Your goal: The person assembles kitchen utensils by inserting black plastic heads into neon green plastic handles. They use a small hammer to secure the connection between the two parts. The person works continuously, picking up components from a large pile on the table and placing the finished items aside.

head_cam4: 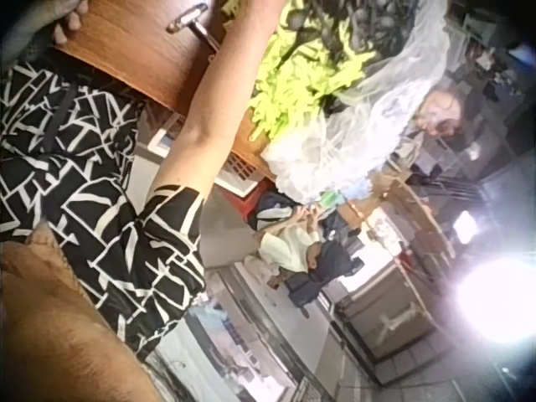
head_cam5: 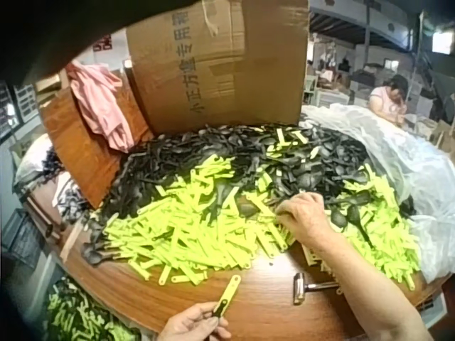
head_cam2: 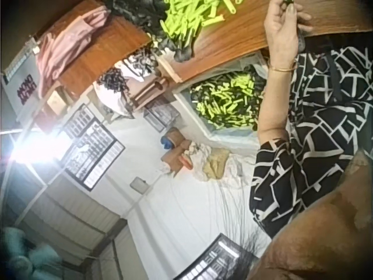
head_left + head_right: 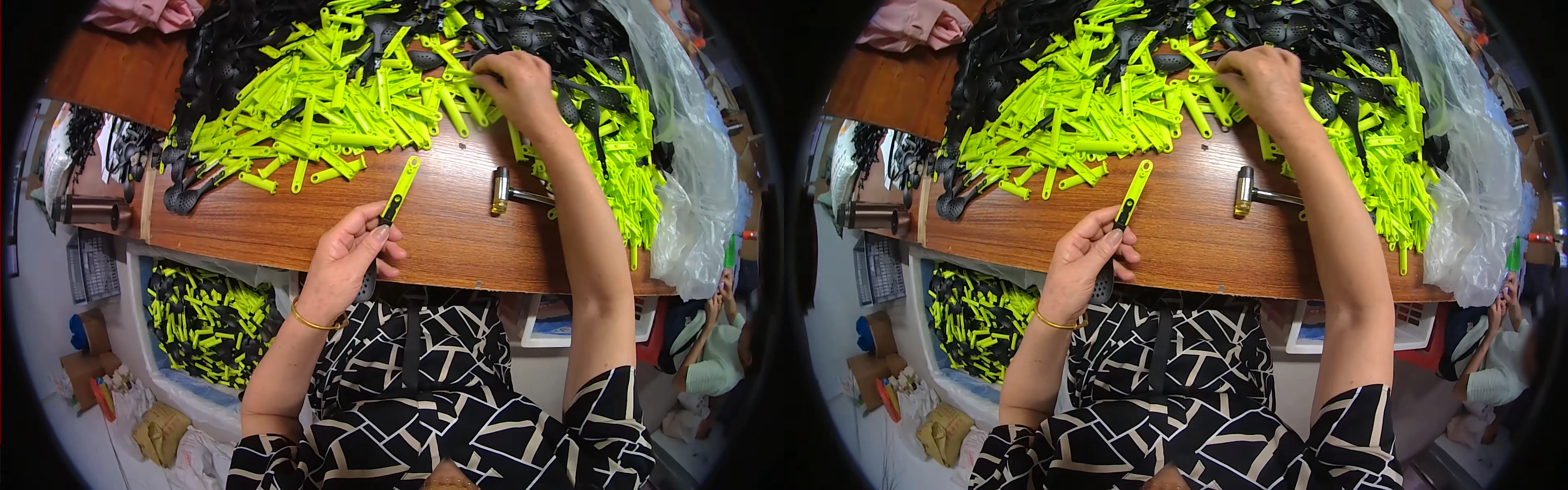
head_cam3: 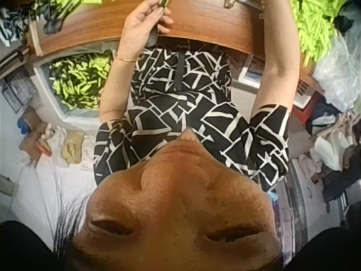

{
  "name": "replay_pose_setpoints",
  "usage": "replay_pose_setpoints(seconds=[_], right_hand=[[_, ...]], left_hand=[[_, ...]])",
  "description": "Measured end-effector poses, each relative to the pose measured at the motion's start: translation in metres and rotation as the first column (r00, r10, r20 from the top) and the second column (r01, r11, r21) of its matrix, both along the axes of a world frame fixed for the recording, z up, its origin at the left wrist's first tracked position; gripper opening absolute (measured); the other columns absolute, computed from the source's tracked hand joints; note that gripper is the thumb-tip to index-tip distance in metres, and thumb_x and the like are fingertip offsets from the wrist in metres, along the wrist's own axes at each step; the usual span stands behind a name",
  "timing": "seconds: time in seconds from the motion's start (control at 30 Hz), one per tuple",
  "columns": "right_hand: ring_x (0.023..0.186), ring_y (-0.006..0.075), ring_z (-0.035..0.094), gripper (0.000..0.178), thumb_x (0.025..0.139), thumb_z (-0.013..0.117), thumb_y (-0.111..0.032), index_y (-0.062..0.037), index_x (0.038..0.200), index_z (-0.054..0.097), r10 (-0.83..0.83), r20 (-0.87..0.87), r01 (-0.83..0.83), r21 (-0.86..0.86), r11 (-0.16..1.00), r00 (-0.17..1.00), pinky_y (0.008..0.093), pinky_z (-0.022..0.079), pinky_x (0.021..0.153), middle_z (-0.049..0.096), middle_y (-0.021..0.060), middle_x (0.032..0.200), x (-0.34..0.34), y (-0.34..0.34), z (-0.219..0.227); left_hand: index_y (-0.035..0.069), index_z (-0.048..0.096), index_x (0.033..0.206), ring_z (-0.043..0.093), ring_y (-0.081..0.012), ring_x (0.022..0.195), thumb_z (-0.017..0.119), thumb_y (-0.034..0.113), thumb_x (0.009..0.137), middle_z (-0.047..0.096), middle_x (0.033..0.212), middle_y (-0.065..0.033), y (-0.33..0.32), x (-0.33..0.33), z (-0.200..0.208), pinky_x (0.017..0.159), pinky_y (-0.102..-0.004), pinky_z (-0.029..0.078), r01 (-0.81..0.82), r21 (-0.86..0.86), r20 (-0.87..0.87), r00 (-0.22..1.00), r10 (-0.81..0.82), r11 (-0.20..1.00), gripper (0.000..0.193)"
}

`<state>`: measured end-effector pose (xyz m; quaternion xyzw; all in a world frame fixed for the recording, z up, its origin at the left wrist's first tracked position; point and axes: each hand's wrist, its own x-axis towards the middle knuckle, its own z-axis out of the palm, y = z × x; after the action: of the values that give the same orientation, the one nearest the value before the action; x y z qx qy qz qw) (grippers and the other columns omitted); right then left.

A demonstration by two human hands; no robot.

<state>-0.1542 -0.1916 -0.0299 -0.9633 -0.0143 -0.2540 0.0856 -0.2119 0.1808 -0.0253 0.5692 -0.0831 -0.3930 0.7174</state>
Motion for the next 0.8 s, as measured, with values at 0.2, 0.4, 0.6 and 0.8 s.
replay_pose_setpoints(seconds=[0.2, 0.4, 0.6, 0.8], right_hand=[[0.094, 0.0158, 0.072, 0.017, 0.095, 0.076, -0.011, -0.0072, 0.112, 0.079, 0.405, -0.075, -0.282, 0.604, 0.745, 0.911, 0.0300, 0.056, 0.080, 0.077, 0.0072, 0.102, -0.061, 0.070, 0.053], [0.086, 0.0302, 0.069, 0.020, 0.088, 0.075, -0.011, -0.0082, 0.107, 0.079, 0.576, -0.164, -0.510, 0.317, 0.800, 0.801, 0.0410, 0.057, 0.076, 0.066, 0.0105, 0.089, -0.094, 0.109, 0.070], [0.089, 0.0308, 0.070, 0.017, 0.087, 0.073, -0.012, -0.0077, 0.102, 0.078, 0.607, -0.207, -0.549, 0.276, 0.789, 0.767, 0.0407, 0.057, 0.077, 0.067, 0.0118, 0.092, -0.098, 0.105, 0.080], [0.091, 0.0332, 0.069, 0.020, 0.087, 0.074, -0.015, -0.0070, 0.105, 0.073, 0.500, -0.179, -0.455, 0.242, 0.857, 0.847, 0.0437, 0.057, 0.081, 0.068, 0.0126, 0.094, -0.111, 0.119, 0.077]], left_hand=[[0.000, 0.049, 0.147, 0.073, -0.0171, 0.095, 0.054, 0.016, 0.112, 0.068, 0.113, -0.0110, 0.000, -0.001, 0.002, 0.081, -0.0267, 0.059, 0.051, 0.010, 0.028, 0.998, -0.051, 0.999, 0.039], [0.000, 0.050, 0.146, 0.073, -0.0167, 0.096, 0.053, 0.016, 0.113, 0.068, 0.113, -0.0102, -0.009, -0.003, 0.017, 0.082, -0.0263, 0.059, 0.099, 0.068, 0.061, 0.993, -0.103, 0.993, 0.037], [-0.001, 0.051, 0.144, 0.072, -0.0127, 0.089, 0.055, 0.014, 0.111, 0.069, 0.111, -0.0095, -0.001, -0.013, 0.016, 0.076, -0.0223, 0.057, 0.117, 0.105, 0.138, 0.982, -0.131, 0.988, 0.036], [-0.002, 0.058, 0.136, 0.070, -0.0093, 0.082, 0.060, 0.011, 0.109, 0.071, 0.100, -0.0064, -0.005, -0.019, 0.019, 0.073, -0.0200, 0.055, 0.070, 0.198, 0.193, 0.975, -0.109, 0.978, 0.030]])
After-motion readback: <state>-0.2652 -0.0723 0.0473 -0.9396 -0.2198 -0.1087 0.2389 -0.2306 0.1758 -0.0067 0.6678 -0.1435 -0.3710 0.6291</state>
